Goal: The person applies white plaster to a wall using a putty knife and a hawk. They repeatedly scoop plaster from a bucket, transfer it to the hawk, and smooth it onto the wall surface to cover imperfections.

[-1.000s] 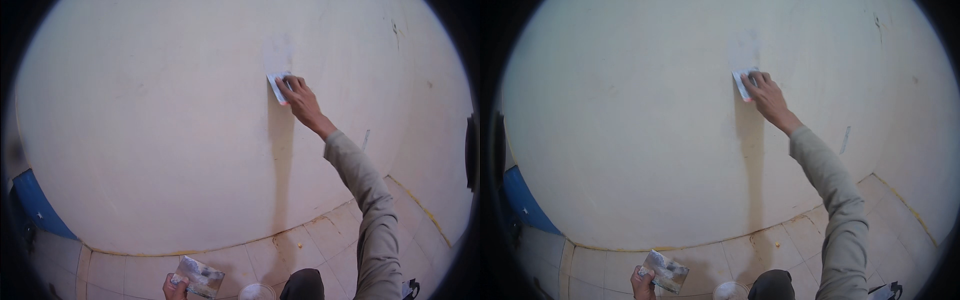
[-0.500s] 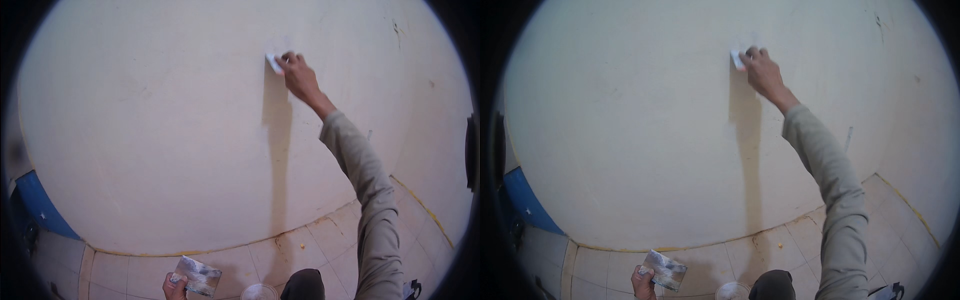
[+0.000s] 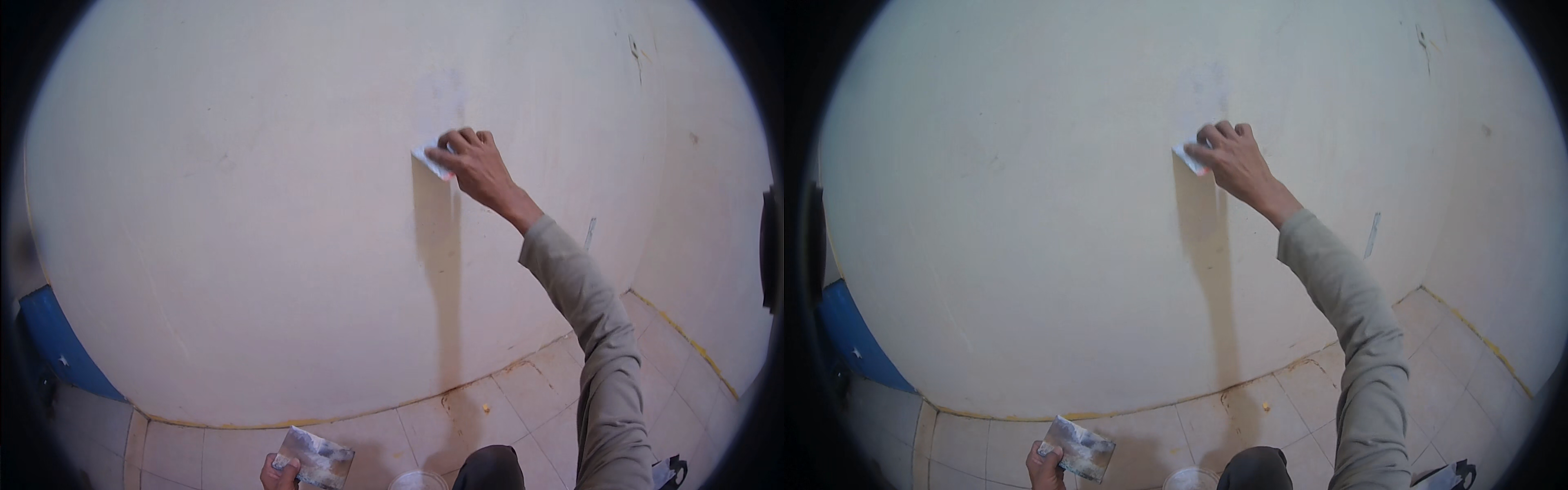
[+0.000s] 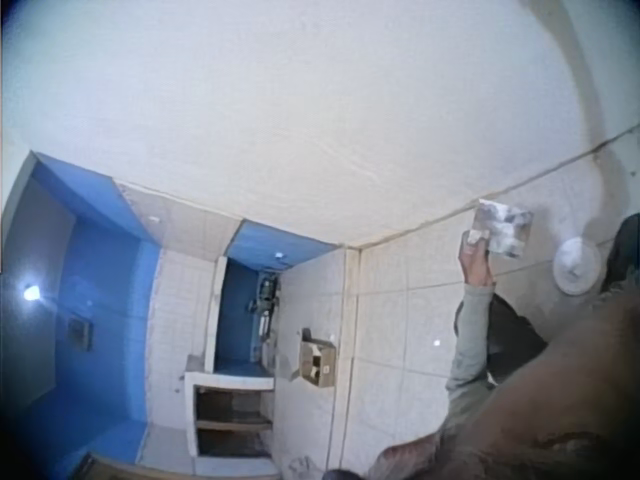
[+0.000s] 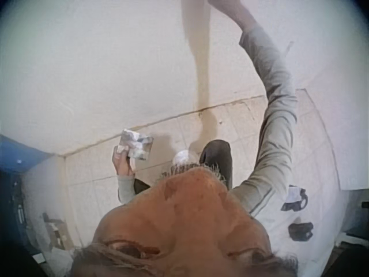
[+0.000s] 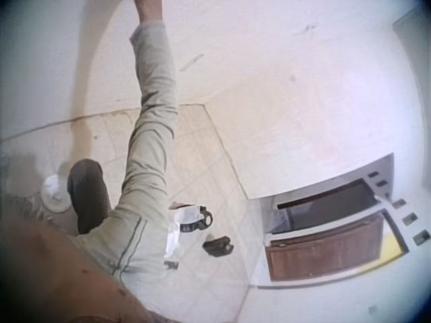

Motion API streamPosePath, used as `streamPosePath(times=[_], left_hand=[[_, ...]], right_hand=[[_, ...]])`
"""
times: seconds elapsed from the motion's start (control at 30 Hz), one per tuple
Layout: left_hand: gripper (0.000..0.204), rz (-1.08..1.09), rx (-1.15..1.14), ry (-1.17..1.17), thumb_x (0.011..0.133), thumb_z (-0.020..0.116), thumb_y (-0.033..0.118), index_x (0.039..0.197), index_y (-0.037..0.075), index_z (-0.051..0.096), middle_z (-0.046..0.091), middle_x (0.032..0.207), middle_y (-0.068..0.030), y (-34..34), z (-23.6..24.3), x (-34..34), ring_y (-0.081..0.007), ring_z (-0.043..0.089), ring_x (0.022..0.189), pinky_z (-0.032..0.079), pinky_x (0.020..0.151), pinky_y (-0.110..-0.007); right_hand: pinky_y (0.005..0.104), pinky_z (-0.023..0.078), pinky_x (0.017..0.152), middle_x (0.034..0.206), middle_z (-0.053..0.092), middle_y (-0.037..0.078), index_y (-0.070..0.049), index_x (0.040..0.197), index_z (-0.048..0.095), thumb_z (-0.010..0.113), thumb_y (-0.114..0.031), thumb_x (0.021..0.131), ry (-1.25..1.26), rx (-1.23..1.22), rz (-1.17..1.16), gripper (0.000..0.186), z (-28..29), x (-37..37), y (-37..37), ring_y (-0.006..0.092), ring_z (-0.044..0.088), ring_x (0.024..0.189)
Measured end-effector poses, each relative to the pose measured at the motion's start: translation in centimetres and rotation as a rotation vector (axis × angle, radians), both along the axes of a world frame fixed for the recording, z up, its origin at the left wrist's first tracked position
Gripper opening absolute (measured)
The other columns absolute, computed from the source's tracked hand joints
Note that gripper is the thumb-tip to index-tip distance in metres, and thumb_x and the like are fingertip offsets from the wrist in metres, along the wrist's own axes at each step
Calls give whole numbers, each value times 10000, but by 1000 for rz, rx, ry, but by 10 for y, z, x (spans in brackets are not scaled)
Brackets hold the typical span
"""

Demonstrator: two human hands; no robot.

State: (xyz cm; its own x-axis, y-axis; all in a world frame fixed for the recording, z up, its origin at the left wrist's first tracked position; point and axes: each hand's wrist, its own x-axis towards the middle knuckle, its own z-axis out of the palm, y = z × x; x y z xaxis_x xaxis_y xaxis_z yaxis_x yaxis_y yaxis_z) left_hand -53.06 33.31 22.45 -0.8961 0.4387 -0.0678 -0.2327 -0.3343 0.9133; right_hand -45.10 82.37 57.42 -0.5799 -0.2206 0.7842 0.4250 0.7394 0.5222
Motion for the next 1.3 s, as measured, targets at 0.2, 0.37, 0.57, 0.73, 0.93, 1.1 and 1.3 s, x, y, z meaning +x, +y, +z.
streamPosePath(times=[0.2,0.37,0.57,0.73,0.93,1.1,1.3], left_hand=[[162,-18,-67,-15,863,621,22,1015,66,588,640,979,-42,13,16,2,-148,603,907,495,819,-293],[187,-15,-84,18,864,609,22,1043,64,576,634,1005,-37,7,14,5,-150,596,940,482,847,-292],[127,-140,-37,-47,861,634,105,975,80,585,596,899,-5,28,32,14,-121,552,836,461,754,-295],[107,-138,-123,-229,861,650,162,904,97,578,562,824,16,40,24,17,-99,515,749,436,675,-271],[218,-238,-63,-207,898,610,189,1070,57,600,605,916,-23,59,147,31,-148,577,790,471,734,-290],[335,-297,136,-360,932,556,238,1182,15,573,634,1043,-61,70,318,25,-200,624,909,515,816,-355],[243,-299,267,-416,910,569,104,1140,26,548,636,1038,-63,89,527,51,-182,631,937,515,857,-338]], right_hand=[[419,381,895,1037,579,16,-228,1026,696,610,-32,791,-27,139,-14,317,-29,24,12,201,529,998],[401,399,875,982,580,35,-226,988,707,620,-34,800,-73,-192,-21,282,-74,65,-1,218,528,995],[267,447,574,762,642,26,-10,914,670,630,-144,819,62,-1657,584,169,-123,74,13,107,567,686],[280,481,603,849,655,57,-2,931,648,622,-53,801,105,-2156,915,142,-86,42,-27,138,585,694],[281,495,694,946,643,62,25,954,666,631,-76,847,-210,-2170,758,151,7,60,-66,133,583,785],[296,484,816,1070,623,96,67,1060,654,597,-34,883,-238,-2091,826,212,129,80,-136,151,595,875],[297,495,835,1117,614,132,77,1098,645,582,1,888,-83,-2134,816,232,232,116,-188,169,610,922]])
